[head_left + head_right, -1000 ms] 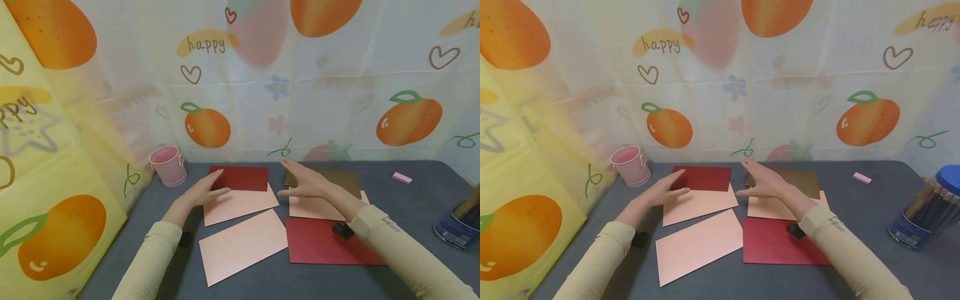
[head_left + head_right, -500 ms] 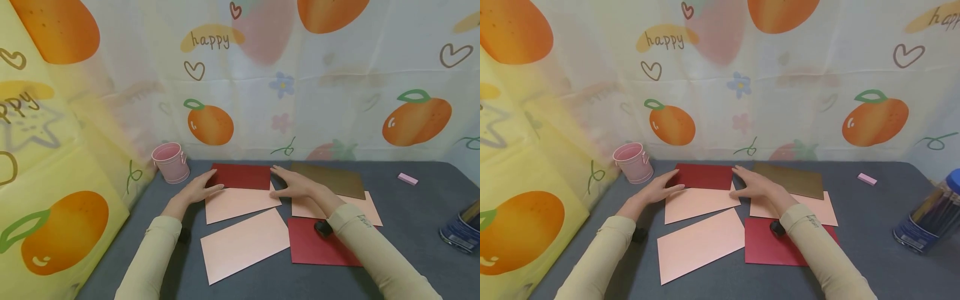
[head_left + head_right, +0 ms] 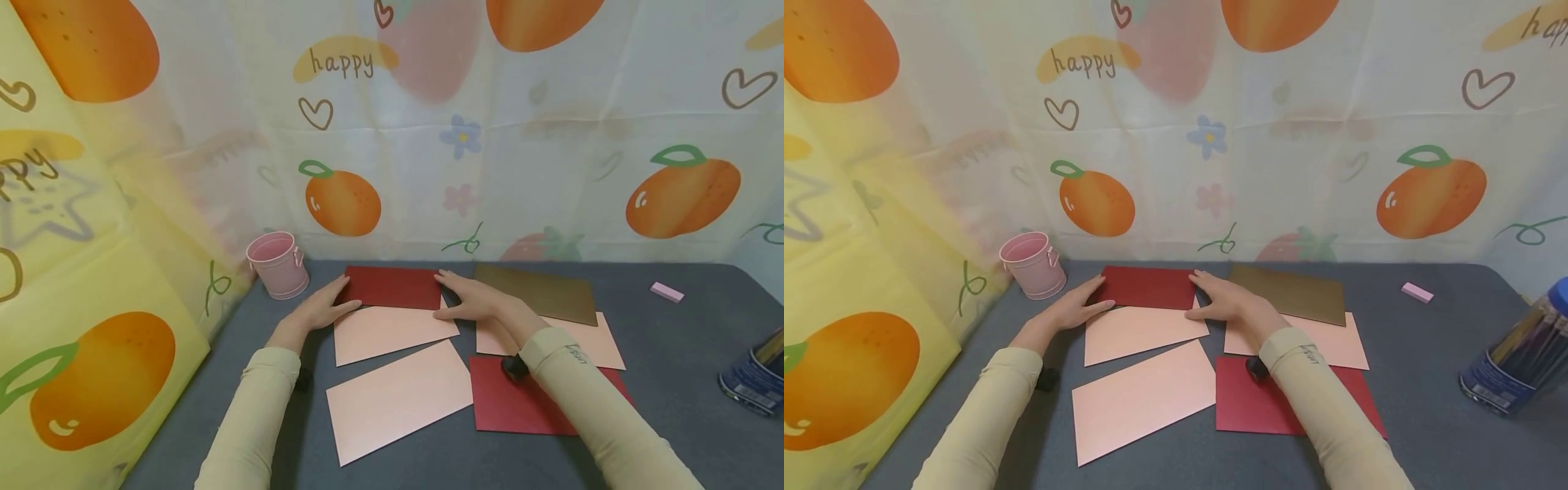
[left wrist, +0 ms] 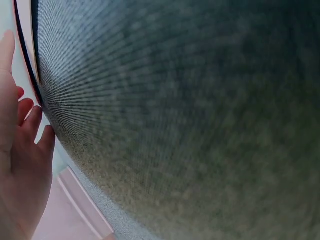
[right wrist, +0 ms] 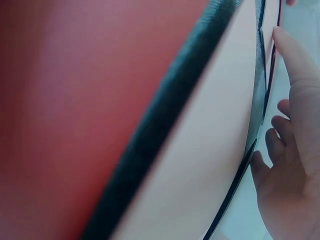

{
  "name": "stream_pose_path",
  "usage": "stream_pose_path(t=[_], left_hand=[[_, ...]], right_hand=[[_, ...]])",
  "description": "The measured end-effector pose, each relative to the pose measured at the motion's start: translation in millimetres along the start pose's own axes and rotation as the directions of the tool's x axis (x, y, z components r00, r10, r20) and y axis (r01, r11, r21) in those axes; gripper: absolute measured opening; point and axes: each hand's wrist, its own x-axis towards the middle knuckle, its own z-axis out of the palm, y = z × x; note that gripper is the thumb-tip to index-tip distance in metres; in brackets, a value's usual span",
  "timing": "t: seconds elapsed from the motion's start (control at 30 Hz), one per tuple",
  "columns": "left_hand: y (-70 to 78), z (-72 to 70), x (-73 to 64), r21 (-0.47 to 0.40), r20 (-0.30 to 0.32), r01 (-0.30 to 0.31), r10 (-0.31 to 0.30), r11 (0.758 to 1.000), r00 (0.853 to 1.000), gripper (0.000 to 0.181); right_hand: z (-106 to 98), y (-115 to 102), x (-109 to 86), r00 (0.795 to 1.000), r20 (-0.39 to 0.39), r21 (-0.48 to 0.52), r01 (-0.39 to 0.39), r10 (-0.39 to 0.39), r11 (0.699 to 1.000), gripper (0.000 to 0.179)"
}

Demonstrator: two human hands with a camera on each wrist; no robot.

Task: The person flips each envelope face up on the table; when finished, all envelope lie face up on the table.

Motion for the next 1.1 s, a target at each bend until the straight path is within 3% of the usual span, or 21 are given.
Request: stream_pose_path(t=[1.1], left_hand=[[4.5,-0.7,-2.7,0.177,-0.063,-0.068,0.08,0.982,0.995,0.066]], right_hand=[[3.6,-8.2,6.8,0.999,0.023,-0.166,-0.039,0.044,0.985,0.081]])
